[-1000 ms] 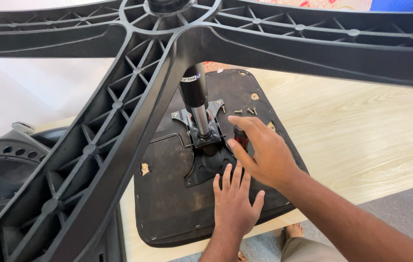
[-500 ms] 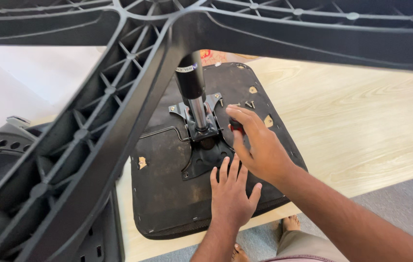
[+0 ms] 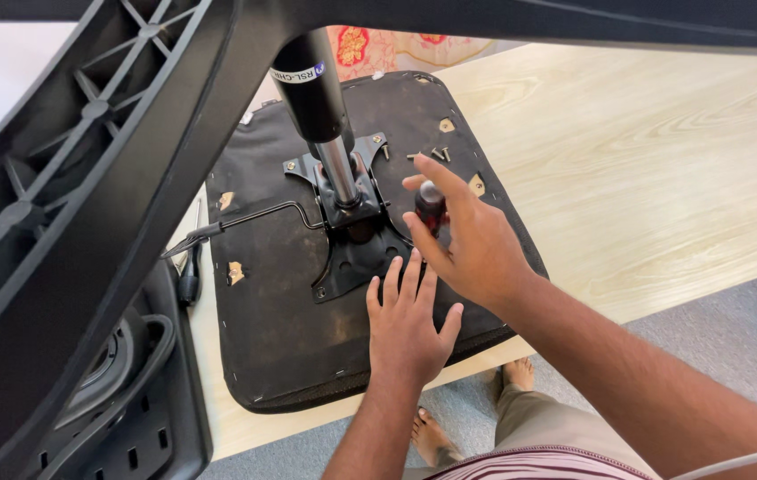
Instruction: The person uses a screwdriver to tighten screws into the metal base of an office chair, securing it to the seat. They rotate the chair to access different screw holes and continue fastening the components together.
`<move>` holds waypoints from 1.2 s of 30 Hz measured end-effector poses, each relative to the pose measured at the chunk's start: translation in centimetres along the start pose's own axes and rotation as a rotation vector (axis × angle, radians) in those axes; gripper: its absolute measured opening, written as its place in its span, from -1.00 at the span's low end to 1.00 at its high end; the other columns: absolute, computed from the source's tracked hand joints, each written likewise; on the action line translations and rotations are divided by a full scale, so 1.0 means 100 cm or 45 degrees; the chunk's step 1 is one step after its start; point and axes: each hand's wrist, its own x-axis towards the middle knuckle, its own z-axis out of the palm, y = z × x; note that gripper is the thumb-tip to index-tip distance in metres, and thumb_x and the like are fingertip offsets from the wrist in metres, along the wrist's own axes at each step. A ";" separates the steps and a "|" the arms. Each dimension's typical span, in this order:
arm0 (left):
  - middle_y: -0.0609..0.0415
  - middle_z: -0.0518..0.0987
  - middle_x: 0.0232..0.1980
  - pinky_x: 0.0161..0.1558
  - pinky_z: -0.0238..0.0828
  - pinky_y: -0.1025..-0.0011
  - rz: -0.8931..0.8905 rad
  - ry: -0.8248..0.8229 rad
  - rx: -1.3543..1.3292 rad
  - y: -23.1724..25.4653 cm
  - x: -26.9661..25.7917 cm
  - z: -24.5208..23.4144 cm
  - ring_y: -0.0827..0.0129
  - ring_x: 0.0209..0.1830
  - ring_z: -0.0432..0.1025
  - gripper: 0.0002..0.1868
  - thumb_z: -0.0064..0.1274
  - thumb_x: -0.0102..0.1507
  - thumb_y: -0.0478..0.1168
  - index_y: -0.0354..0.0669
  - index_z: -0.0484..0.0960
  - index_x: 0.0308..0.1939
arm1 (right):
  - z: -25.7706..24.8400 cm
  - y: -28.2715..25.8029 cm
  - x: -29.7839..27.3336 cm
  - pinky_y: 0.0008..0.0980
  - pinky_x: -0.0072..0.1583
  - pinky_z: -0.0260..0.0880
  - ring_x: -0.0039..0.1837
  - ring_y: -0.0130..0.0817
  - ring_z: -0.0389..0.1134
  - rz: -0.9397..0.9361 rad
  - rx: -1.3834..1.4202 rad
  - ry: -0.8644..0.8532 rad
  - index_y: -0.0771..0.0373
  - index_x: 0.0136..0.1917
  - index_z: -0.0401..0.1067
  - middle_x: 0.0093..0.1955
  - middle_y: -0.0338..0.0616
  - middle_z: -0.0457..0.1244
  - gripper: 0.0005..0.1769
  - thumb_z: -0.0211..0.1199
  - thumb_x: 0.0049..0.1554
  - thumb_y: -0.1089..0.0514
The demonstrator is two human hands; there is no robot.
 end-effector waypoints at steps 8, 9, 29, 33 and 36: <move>-0.17 0.25 0.52 0.42 -0.14 -0.17 -0.090 -0.150 -0.194 0.006 0.000 -0.022 -0.12 0.54 0.05 -0.43 0.12 0.25 -0.01 -0.18 0.52 0.29 | -0.016 0.004 -0.002 -0.22 0.05 0.46 -0.01 -0.19 0.47 -0.082 0.047 -0.087 0.23 0.40 0.21 0.04 -0.08 0.37 -0.51 0.22 0.22 0.26; -0.18 0.28 0.49 0.41 -0.10 -0.15 -0.131 -0.201 -0.237 0.007 -0.003 -0.031 -0.13 0.53 0.08 -0.49 0.14 0.24 -0.04 -0.16 0.59 0.23 | -0.017 0.004 -0.003 -0.22 0.04 0.46 -0.03 -0.20 0.46 -0.040 0.058 -0.094 0.25 0.40 0.20 0.04 -0.08 0.37 -0.49 0.20 0.21 0.27; 0.00 0.68 0.07 -0.11 0.54 0.52 -0.328 0.962 -0.899 0.060 0.065 -0.175 0.48 -0.12 0.58 -0.67 0.04 0.43 -0.26 -0.38 0.60 0.22 | -0.013 -0.023 0.008 -0.22 -0.05 0.46 -0.05 -0.25 0.46 0.216 -0.040 -0.098 0.09 0.40 0.26 -0.01 -0.13 0.40 -0.47 0.28 0.19 0.09; 0.08 0.69 0.02 -0.10 0.60 0.58 -0.417 1.054 -0.993 0.058 0.084 -0.186 0.55 -0.11 0.58 -0.64 0.02 0.45 -0.15 -0.36 0.58 0.21 | -0.011 -0.027 0.008 -0.22 0.04 0.45 -0.02 -0.24 0.45 0.159 -0.073 -0.115 0.11 0.41 0.27 0.00 -0.11 0.39 -0.49 0.27 0.22 0.09; 0.04 0.65 -0.05 -0.23 0.51 0.55 -0.413 1.120 -1.112 0.052 0.095 -0.192 0.51 -0.19 0.51 -0.64 0.03 0.44 -0.09 -0.38 0.63 0.09 | -0.011 -0.028 0.007 -0.21 0.05 0.45 -0.01 -0.24 0.45 0.176 -0.056 -0.119 0.11 0.41 0.27 0.00 -0.11 0.39 -0.48 0.26 0.21 0.10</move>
